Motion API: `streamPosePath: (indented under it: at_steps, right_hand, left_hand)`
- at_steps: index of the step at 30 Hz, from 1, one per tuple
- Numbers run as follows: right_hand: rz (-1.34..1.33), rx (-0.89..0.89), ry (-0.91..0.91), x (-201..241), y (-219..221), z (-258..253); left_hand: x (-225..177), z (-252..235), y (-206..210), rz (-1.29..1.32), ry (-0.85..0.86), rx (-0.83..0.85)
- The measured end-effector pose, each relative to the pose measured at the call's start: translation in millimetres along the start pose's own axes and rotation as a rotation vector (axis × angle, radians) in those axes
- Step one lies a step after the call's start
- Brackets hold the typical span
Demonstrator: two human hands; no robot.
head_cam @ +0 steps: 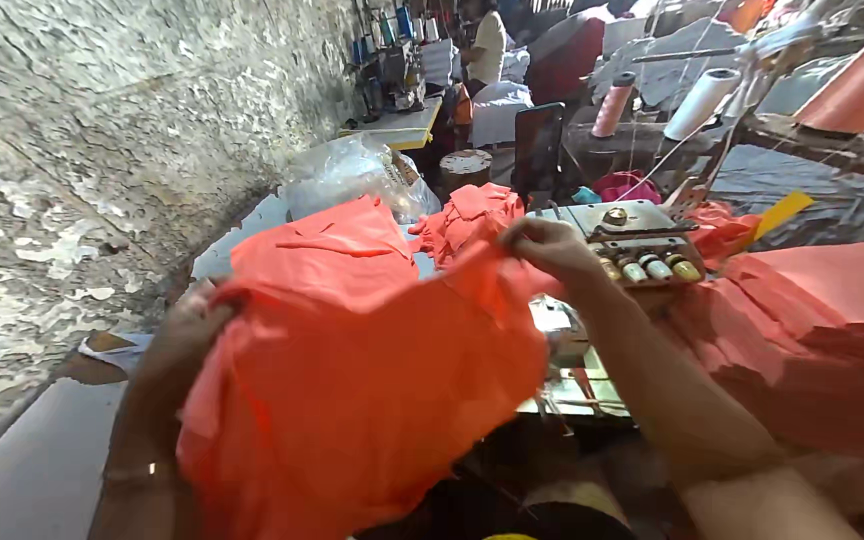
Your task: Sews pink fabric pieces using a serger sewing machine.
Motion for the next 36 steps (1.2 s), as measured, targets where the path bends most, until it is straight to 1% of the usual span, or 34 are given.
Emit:
streamPosePath:
  at_steps: [1, 2, 3, 4, 5, 6, 7, 9, 10, 11, 12, 13, 14, 15, 17, 18, 19, 20, 22, 23, 25, 26, 27, 28, 30, 32, 33, 34, 35, 36]
  right_hand:
    - [-0.154, -0.026, -0.003, -10, 19, -19]
    - [-0.256, 0.006, -0.007, -18, 38, -30]
    - [-0.294, 0.043, -0.006, -25, 57, -32]
    - [-0.268, 0.058, -0.035, -31, 73, -29]
    - [-0.22, 0.071, -0.077, -35, 88, -22]
    - [-0.187, 0.097, -0.084, -41, 104, -10]
    - [-0.181, 0.147, -0.051, -47, 121, 4]
    - [-0.256, 0.272, 0.01, -64, 155, 31]
    - [-0.289, 0.328, 0.004, -73, 170, 42]
    - [-0.288, 0.389, -0.006, -81, 183, 50]
    - [-0.212, 0.435, -0.03, -85, 193, 55]
    - [-0.055, 0.463, -0.075, -87, 199, 59]
    - [0.151, 0.491, -0.135, -90, 204, 60]
    - [0.37, 0.522, -0.194, -96, 208, 61]
    - [0.711, 0.581, -0.289, -107, 212, 62]
    - [0.795, 0.623, -0.301, -111, 211, 60]
    - [0.834, 0.654, -0.3, -113, 210, 59]
    - [0.853, 0.668, -0.303, -115, 209, 60]
    - [0.857, 0.687, -0.293, -114, 207, 61]
    - [0.846, 0.68, -0.296, -112, 205, 62]
    - [0.797, 0.612, -0.335, -104, 200, 64]
    - [0.769, 0.557, -0.379, -95, 196, 66]
    - [0.735, 0.471, -0.448, -83, 191, 69]
    - [0.698, 0.367, -0.531, -70, 184, 74]
    - [0.644, 0.186, -0.639, -47, 162, 87]
    - [0.621, 0.051, -0.626, -38, 127, 96]
    - [0.624, -0.016, -0.587, -42, 106, 100]
    - [0.634, -0.081, -0.533, -51, 84, 103]
    - [0.639, -0.125, -0.47, -63, 61, 108]
    - [0.64, -0.145, -0.398, -77, 41, 115]
  left_hand:
    - [9, -17, -16, -0.108, -0.153, -0.107]
    - [30, -32, -33, -0.149, -0.217, -0.262]
    - [54, -41, -46, -0.194, -0.212, -0.413]
    - [68, -46, -52, -0.264, -0.16, -0.5]
    - [72, -48, -48, -0.326, -0.054, -0.531]
    - [72, -44, -31, -0.394, 0.074, -0.505]
    - [72, -36, -4, -0.439, 0.208, -0.42]
    - [70, -4, 71, -0.501, 0.536, -0.19]
    - [72, 16, 110, -0.538, 0.719, -0.089]
    - [75, 34, 144, -0.585, 0.864, 0.017]
    - [80, 49, 173, -0.661, 0.927, 0.122]
    - [86, 59, 196, -0.76, 0.901, 0.219]
    - [93, 65, 212, -0.864, 0.783, 0.344]
    - [100, 69, 223, -0.936, 0.621, 0.501]
    - [103, 75, 234, -1.028, 0.416, 0.726]
    - [96, 77, 235, -1.057, 0.24, 0.906]
    - [87, 79, 232, -1.079, 0.1, 1.014]
    - [77, 80, 223, -1.111, -0.005, 1.03]
    - [52, 73, 189, -1.219, -0.196, 0.942]
    - [36, 65, 167, -1.258, -0.266, 0.828]
    - [-2, 40, 122, -1.264, -0.313, 0.498]
    - [-22, 26, 107, -1.22, -0.335, 0.377]
    - [-38, 12, 100, -1.157, -0.298, 0.279]
    - [-50, -2, 101, -1.082, -0.214, 0.195]
    - [-64, -38, 124, -0.863, 0.011, 0.102]
    - [-67, -80, 172, -0.552, 0.231, 0.119]
    - [-65, -98, 204, -0.406, 0.293, 0.154]
    - [-61, -111, 239, -0.295, 0.319, 0.214]
    - [-57, -119, 276, -0.218, 0.331, 0.286]
    - [-53, -120, 311, -0.194, 0.339, 0.385]
Point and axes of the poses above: each hand's wrist, its own z-axis away from the middle knuckle, its own y-axis out of the palm, x = y × z, the point moved 6 cm from there along -z, towards the middle knuckle, and after that the axes turned 5 degrees about x, right-handed, at the moved point
